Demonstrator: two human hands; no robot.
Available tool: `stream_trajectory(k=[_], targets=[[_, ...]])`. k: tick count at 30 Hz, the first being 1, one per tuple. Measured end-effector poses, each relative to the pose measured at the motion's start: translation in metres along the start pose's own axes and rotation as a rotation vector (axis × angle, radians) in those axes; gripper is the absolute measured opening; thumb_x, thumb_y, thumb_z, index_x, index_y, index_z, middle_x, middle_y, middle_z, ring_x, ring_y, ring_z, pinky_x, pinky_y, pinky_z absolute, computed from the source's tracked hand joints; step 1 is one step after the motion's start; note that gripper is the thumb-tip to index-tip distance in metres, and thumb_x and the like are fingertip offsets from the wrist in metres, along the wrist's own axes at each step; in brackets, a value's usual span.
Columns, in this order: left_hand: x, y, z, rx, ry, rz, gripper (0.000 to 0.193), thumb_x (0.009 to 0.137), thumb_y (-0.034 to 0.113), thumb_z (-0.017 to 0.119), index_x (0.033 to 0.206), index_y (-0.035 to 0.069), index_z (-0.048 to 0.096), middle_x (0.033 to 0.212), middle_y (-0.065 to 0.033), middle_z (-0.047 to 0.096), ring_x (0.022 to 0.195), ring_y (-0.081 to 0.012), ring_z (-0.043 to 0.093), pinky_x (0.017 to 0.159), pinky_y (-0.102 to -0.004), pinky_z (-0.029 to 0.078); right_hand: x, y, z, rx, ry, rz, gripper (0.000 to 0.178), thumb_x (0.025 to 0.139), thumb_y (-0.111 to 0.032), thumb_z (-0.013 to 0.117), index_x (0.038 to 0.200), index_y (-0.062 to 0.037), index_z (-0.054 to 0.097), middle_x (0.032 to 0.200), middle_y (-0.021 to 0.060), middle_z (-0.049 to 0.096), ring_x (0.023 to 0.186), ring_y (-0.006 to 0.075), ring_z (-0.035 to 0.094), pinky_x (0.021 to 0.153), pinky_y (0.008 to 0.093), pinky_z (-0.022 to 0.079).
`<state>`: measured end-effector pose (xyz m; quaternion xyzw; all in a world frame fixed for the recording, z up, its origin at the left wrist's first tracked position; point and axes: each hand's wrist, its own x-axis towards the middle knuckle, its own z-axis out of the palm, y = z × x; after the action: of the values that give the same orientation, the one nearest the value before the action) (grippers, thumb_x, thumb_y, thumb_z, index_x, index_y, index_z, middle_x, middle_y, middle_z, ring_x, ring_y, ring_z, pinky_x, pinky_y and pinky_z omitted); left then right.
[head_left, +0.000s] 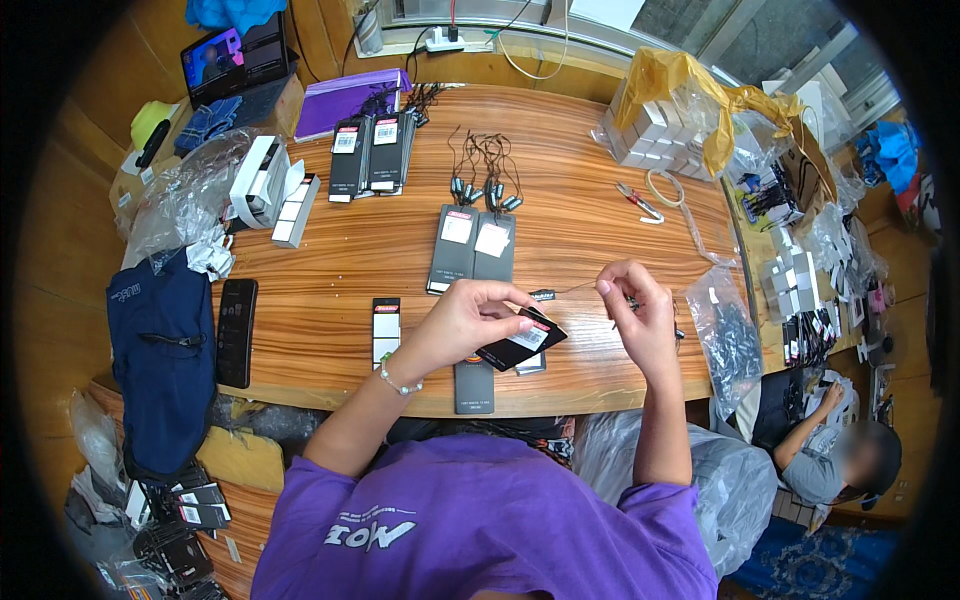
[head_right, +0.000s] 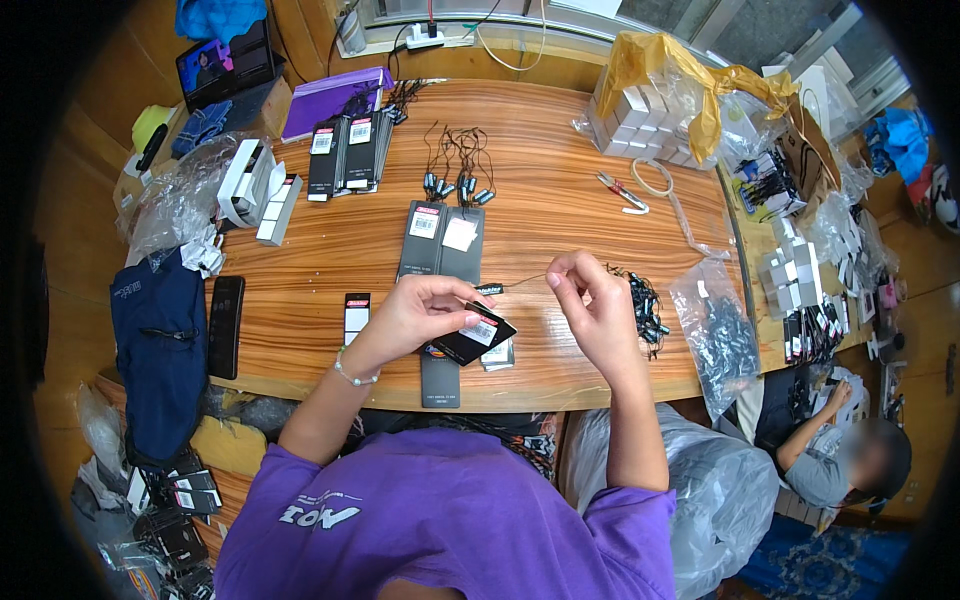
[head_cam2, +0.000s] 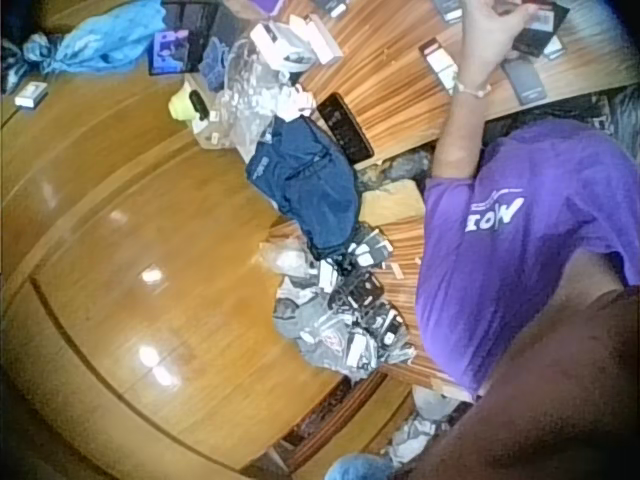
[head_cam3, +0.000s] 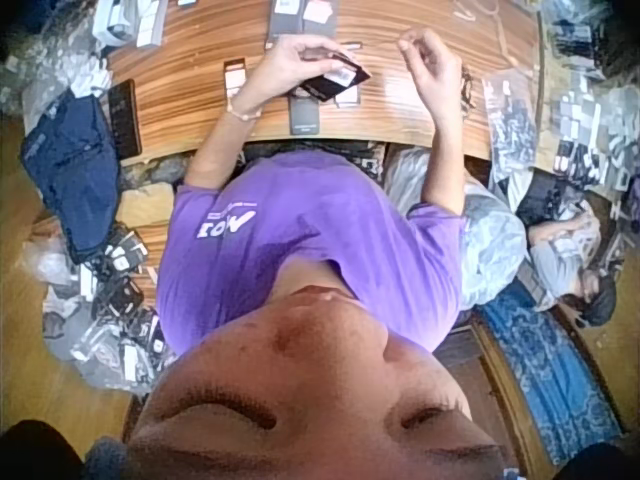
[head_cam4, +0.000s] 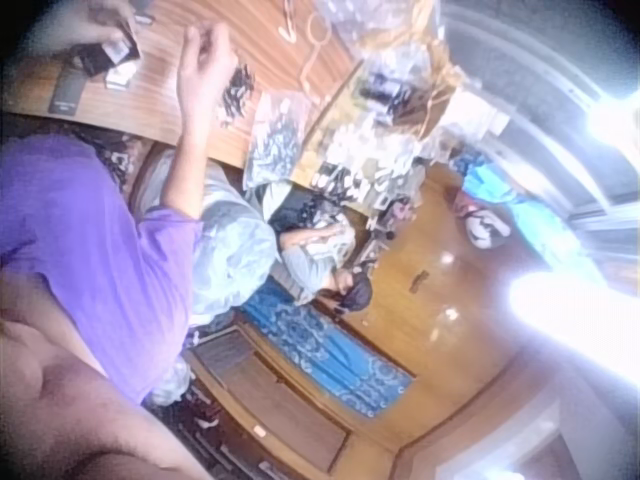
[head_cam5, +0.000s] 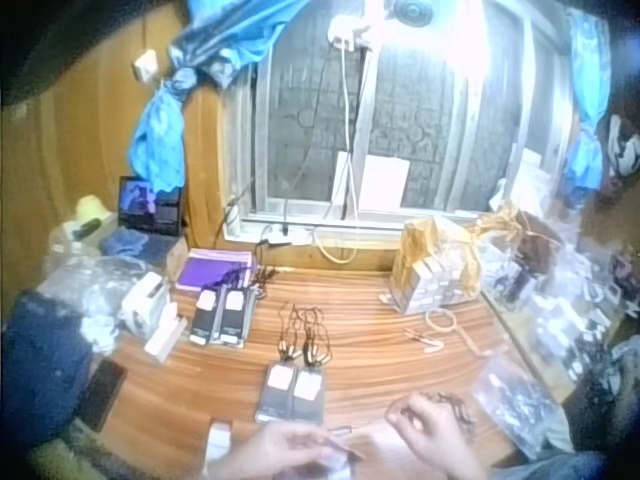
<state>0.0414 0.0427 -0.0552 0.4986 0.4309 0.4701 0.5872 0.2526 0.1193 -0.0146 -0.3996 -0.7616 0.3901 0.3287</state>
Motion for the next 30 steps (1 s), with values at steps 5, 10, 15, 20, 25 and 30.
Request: stream_trajectory(k=[5, 10, 15, 20, 25, 30], targets=[[-0.002, -0.001, 0.009, -0.03, -0.026, -0.003, 0.018, 0.082, 0.006, 0.063, 0.099, 0.0, 0.064, 0.083, -0.0071, 0.067, 0.074, -0.008, 0.062, 0.064, -0.0199, 0.049, -0.003, 0.011, 0.015, 0.645, 0.118, 0.085, 0.006, 0.085, -0.003, 0.056, 0.09, 0.0, 0.054, 0.081, 0.0123, 0.064, 0.076, 0.0165, 0.062, 0.075, 0.0278, 0.049], [-0.002, -0.006, 0.012, -0.019, -0.037, -0.043, 0.019, 0.082, 0.004, 0.062, 0.1, -0.002, 0.063, 0.091, -0.0079, 0.066, 0.082, -0.0093, 0.062, 0.073, -0.0211, 0.049, 0.004, 0.023, 0.017, 1.218, 0.229, 0.156, 0.009, 0.085, -0.002, 0.055, 0.092, -0.0047, 0.052, 0.088, 0.0125, 0.063, 0.082, 0.0198, 0.062, 0.082, 0.0356, 0.049], [-0.002, -0.009, 0.012, 0.018, 0.006, 0.019, 0.019, 0.082, 0.007, 0.062, 0.1, 0.0, 0.064, 0.085, -0.007, 0.067, 0.075, -0.0075, 0.062, 0.066, -0.0198, 0.049, 0.018, 0.022, 0.006, 1.404, 0.25, 0.116, 0.012, 0.086, -0.002, 0.054, 0.095, -0.0085, 0.051, 0.086, 0.0084, 0.06, 0.083, 0.0172, 0.057, 0.084, 0.0351, 0.047], [0.007, -0.003, 0.005, -0.051, 0.111, 0.116, 0.019, 0.081, 0.002, 0.062, 0.099, -0.001, 0.063, 0.099, -0.0093, 0.064, 0.083, -0.0116, 0.062, 0.071, -0.0214, 0.051, 0.024, 0.0, 0.004, 1.346, 0.127, -0.085, 0.012, 0.085, -0.002, 0.055, 0.094, -0.0076, 0.05, 0.08, 0.0064, 0.056, 0.074, 0.0132, 0.053, 0.065, 0.0263, 0.041], [0.009, 0.01, -0.005, -0.059, 0.288, 0.15, 0.019, 0.079, -0.004, 0.063, 0.097, -0.002, 0.059, 0.104, -0.0108, 0.06, 0.09, -0.0151, 0.062, 0.078, -0.0236, 0.052, 0.006, -0.019, 0.014, 0.823, 0.226, -0.102, 0.009, 0.085, -0.001, 0.054, 0.094, -0.0035, 0.051, 0.076, 0.0062, 0.057, 0.067, 0.0103, 0.052, 0.06, 0.0226, 0.038], [0.009, 0.018, -0.003, 0.014, 0.349, 0.156, 0.02, 0.077, -0.004, 0.065, 0.095, 0.0, 0.056, 0.091, -0.0097, 0.063, 0.084, -0.0129, 0.063, 0.073, -0.0219, 0.052, -0.003, -0.022, 0.031, 0.551, 0.156, -0.067, 0.01, 0.085, 0.003, 0.051, 0.095, -0.0002, 0.051, 0.076, 0.0045, 0.057, 0.07, 0.0075, 0.052, 0.062, 0.019, 0.039]])
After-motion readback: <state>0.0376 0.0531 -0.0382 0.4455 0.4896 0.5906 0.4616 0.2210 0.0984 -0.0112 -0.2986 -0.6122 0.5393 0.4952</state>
